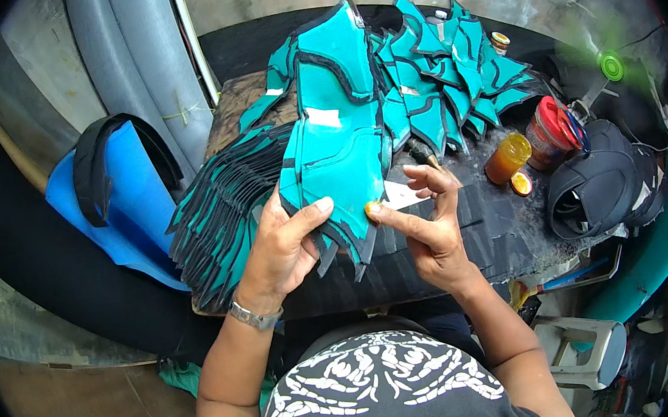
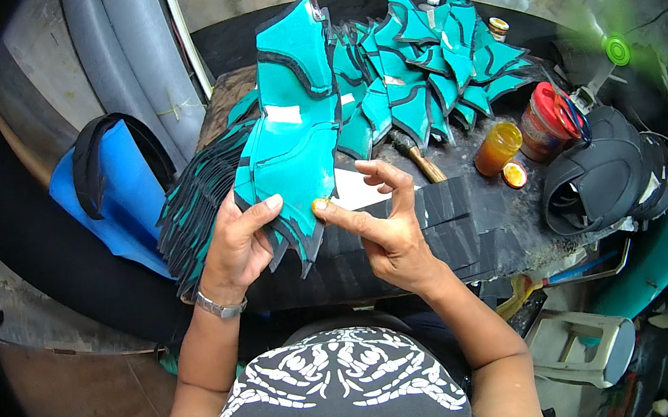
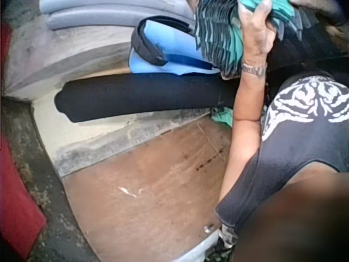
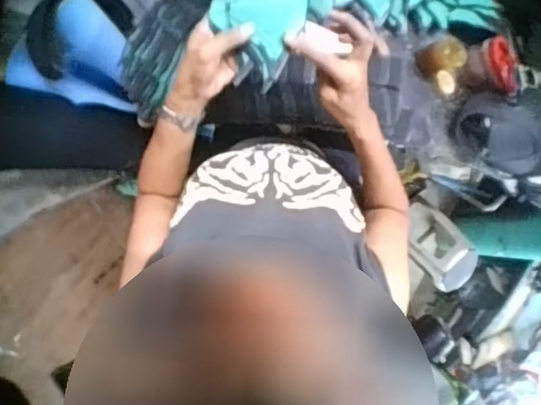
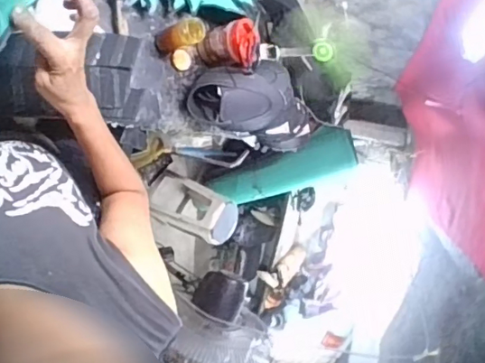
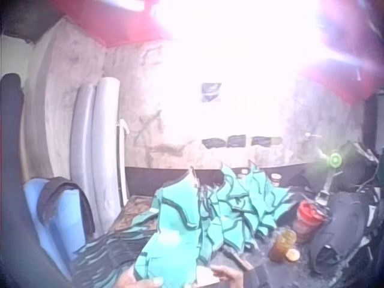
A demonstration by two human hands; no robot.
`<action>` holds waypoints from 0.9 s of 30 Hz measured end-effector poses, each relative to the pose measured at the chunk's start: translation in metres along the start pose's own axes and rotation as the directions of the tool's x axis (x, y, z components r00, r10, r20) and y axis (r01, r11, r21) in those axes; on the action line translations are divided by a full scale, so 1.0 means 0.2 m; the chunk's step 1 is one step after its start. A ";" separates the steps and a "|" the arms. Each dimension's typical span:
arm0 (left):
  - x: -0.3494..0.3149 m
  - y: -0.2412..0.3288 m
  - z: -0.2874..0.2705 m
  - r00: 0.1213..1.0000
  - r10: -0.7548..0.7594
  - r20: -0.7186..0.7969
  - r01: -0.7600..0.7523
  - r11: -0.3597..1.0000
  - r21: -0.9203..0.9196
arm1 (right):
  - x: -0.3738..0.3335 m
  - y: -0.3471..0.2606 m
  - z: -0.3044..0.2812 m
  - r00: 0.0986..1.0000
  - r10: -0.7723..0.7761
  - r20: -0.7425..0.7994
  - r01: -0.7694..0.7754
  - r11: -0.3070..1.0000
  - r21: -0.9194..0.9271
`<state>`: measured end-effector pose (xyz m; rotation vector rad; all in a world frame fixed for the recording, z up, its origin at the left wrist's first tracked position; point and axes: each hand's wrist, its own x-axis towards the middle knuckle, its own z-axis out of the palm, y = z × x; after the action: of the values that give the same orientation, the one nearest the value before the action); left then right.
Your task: The person repeatedly applies a yellow substance from a small container onto black rubber strips using a small applicator, then places the treated strips on a work surface. The person also handles teal-colored rubber pieces, applying the same substance to their edges and stacking them.
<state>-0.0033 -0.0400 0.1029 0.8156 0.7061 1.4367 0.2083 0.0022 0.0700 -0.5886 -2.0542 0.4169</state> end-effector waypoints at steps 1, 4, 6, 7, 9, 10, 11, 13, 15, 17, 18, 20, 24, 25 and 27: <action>0.00 0.01 -0.01 1.000 0.001 -0.014 -0.001 1.000 0.009 | 0.00 0.00 0.01 1.000 -0.023 0.009 0.023 1.000 -0.013; 0.01 0.01 -0.02 1.000 0.009 -0.018 -0.009 1.000 0.012 | -0.02 0.00 0.02 0.983 -0.185 0.017 0.185 0.979 -0.088; 0.01 0.01 -0.02 1.000 0.028 -0.007 -0.028 0.999 -0.016 | -0.03 0.00 0.02 0.949 -0.309 0.057 0.314 0.940 -0.137; 0.02 0.02 -0.03 0.999 0.036 -0.012 -0.037 0.999 -0.009 | -0.04 0.00 0.03 0.930 -0.357 0.087 0.366 0.919 -0.145; 0.02 0.04 -0.03 0.999 0.051 0.008 -0.051 0.999 -0.007 | -0.03 0.02 0.03 0.957 -0.288 0.015 0.282 0.946 0.159; 0.01 0.05 -0.03 0.998 0.065 0.008 -0.066 0.998 0.014 | -0.02 0.03 0.02 0.985 -0.168 -0.042 0.172 0.935 0.311; 0.00 0.06 -0.03 0.999 0.030 0.026 -0.029 0.999 -0.034 | -0.01 0.04 0.00 0.985 -0.095 -0.141 0.153 0.855 0.495; -0.03 0.07 -0.03 0.995 -0.045 0.093 0.057 0.989 -0.139 | 0.06 0.09 0.00 0.979 0.075 -0.190 0.062 0.779 0.624; -0.03 0.08 -0.05 1.000 -0.015 0.002 0.015 0.996 -0.092 | 0.10 0.13 -0.03 0.944 0.284 -0.167 -0.151 0.824 0.546; 0.00 0.09 -0.07 0.991 0.015 -0.131 -0.019 0.999 -0.032 | 0.14 0.21 -0.09 0.902 0.356 -0.242 -0.198 0.842 0.501; 0.04 0.09 -0.08 0.989 0.123 -0.083 -0.127 0.991 -0.045 | 0.16 0.25 -0.14 0.887 0.355 -0.294 -0.217 0.884 0.414; 0.14 0.17 -0.14 0.992 0.079 -0.103 -0.070 0.994 0.082 | 0.16 0.34 -0.25 0.830 0.393 -0.397 -0.258 0.900 0.353; 0.54 0.26 -0.21 0.984 0.177 -0.035 -0.171 0.977 0.127 | 0.12 0.55 -0.53 0.793 0.310 -0.524 -0.411 0.907 -0.086; 0.67 0.27 -0.22 0.980 0.188 0.062 -0.189 0.982 0.021 | 0.12 0.61 -0.60 0.781 0.293 -0.552 -0.491 0.834 -0.251; 0.88 0.31 -0.26 0.996 0.064 0.061 -0.062 0.997 -0.042 | 0.04 0.65 -0.74 0.730 0.437 -0.525 -0.664 0.635 -0.396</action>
<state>-0.0761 0.1358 0.1350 0.8544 0.6066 1.4709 0.3631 0.1240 0.0854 -1.5848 -1.5411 0.0078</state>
